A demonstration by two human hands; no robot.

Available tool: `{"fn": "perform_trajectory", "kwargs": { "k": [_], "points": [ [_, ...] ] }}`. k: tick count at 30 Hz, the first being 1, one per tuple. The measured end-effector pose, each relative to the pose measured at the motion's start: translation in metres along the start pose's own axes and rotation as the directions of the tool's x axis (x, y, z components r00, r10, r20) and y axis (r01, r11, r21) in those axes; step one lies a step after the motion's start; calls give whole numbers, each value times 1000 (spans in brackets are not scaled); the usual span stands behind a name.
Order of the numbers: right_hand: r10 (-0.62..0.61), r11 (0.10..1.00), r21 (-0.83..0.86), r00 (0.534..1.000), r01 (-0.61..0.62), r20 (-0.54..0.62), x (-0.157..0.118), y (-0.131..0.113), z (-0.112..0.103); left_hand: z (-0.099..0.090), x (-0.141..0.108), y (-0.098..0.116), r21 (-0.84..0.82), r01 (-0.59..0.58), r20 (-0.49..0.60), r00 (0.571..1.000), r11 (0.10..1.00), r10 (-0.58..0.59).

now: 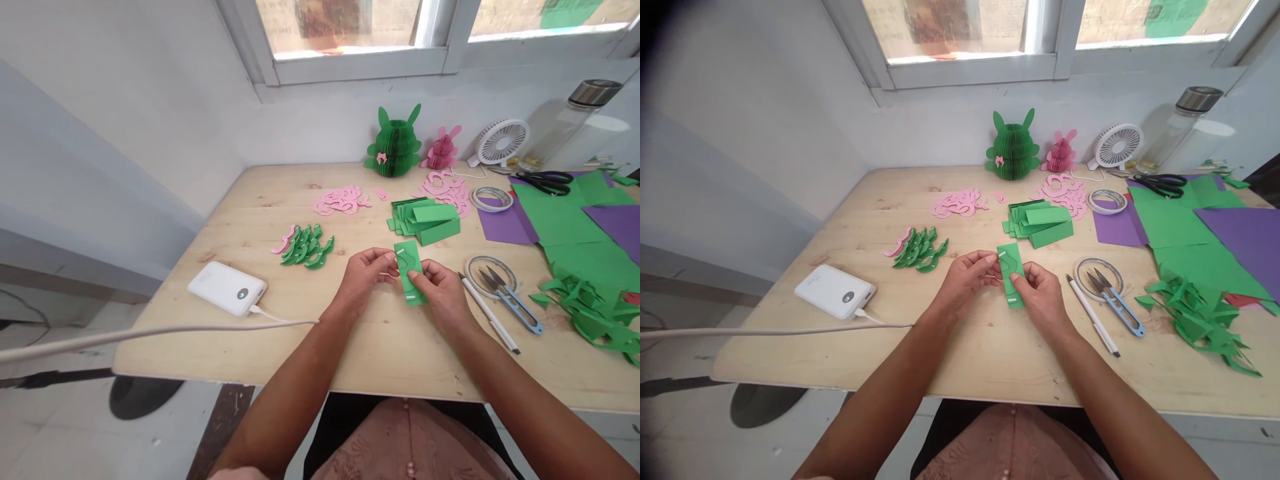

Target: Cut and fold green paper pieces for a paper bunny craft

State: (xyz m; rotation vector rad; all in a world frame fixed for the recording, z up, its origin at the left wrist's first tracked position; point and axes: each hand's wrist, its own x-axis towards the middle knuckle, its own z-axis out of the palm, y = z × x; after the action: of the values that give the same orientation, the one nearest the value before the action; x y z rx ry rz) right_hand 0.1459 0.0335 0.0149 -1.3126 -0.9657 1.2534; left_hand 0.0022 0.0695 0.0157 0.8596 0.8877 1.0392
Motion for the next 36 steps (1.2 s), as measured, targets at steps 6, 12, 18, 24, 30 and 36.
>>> {"fn": "perform_trajectory", "kwargs": {
  "k": [6, 12, 18, 24, 30, 36],
  "points": [
    [-17, 999, -34, 1000, 17, 21, 0, 3, 0, 0, -1, -1, -10, -10, -12, 1000, 1000, 10],
    [-10, 998, -66, 999, 12, 34, 1, 5, -1, 0, 0, -2, 6, -52, -46, 998, 999, 52],
    [4, 995, -97, 999, 0, 35, 3, 8, -3, 0, 0, -4, 29, -93, -61, 994, 995, 94],
    [-1, 995, -100, 999, 5, 40, 2, 5, -1, 1, 0, -3, 39, -107, -72, 991, 994, 109],
    [7, 997, -83, 999, -3, 46, 2, 5, -1, 1, 0, -4, 36, -108, -70, 991, 993, 111],
    [4, 995, -95, 999, 0, 40, 3, 5, -1, 1, 1, -4, 38, -109, -70, 991, 993, 111]
  ]
}}
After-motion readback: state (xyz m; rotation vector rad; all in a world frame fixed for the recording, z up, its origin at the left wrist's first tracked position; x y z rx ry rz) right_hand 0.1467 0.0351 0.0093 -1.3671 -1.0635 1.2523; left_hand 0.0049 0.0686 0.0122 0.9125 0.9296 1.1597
